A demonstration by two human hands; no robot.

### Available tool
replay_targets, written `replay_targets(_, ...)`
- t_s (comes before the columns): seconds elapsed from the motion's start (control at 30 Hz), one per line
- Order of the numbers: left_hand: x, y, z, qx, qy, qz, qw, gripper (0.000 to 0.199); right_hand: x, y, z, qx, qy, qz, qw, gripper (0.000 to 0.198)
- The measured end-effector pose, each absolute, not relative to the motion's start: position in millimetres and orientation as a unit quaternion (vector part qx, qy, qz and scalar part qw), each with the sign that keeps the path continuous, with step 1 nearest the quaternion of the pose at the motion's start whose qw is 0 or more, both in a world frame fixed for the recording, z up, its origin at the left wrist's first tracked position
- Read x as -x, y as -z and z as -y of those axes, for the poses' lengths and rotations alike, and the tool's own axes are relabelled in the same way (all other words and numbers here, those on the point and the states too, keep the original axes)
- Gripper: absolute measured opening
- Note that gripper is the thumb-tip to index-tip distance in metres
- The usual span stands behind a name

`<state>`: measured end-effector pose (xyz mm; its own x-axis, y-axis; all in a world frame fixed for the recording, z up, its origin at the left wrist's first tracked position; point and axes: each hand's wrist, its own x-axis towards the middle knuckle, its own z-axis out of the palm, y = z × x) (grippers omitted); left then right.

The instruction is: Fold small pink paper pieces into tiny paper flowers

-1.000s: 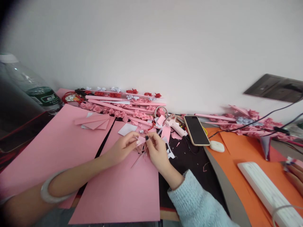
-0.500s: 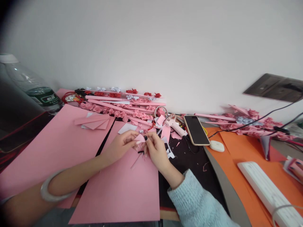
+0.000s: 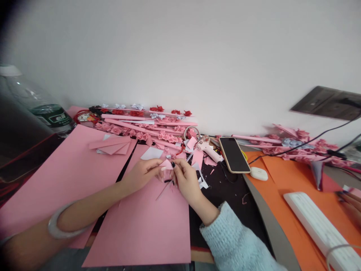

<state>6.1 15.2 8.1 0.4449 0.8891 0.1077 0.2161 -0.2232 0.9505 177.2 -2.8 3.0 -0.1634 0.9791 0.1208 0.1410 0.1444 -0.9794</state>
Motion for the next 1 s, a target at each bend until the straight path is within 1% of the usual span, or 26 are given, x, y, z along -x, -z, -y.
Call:
replay_targets(0.17,-7.7,-6.9,-15.0,-0.657,-0.354,-0.376,0.549,0.024,-176.6,-2.4,3.5,0.461,-0.471,0.607,0.445,0.013)
replay_targets(0.3,-7.9,-6.9,-14.7,-0.648,-0.357,-0.364,0.566,0.022,-175.9,-2.7,3.1,0.456,-0.491,0.597,0.441,0.015)
replay_targets(0.43,-6.5,-7.1,-16.0,-0.665,-0.359,-0.364,0.545,0.021,-177.3,-3.9,3.4,0.445,-0.49,0.613,0.43,0.014)
replay_targets(0.57,-4.9,-7.8,-15.8,-0.699,-0.349,-0.376,0.498,0.021,-178.6,-7.8,4.3,0.457,-0.388,0.672,0.434,0.008)
replay_targets(0.63,-4.7,-9.1,-14.4,-0.724,-0.331,-0.369,0.48,0.021,-178.1,-9.2,4.5,0.455,-0.361,0.683,0.443,0.007)
replay_targets(0.8,-5.6,-11.7,-11.2,-0.754,-0.309,-0.38,0.439,0.02,-175.5,-6.7,3.7,0.414,-0.431,0.639,0.484,0.007)
replay_targets(1.0,-6.6,-11.8,-10.6,-0.752,-0.299,-0.393,0.437,0.019,-174.5,-5.1,3.9,0.386,-0.469,0.612,0.506,0.007)
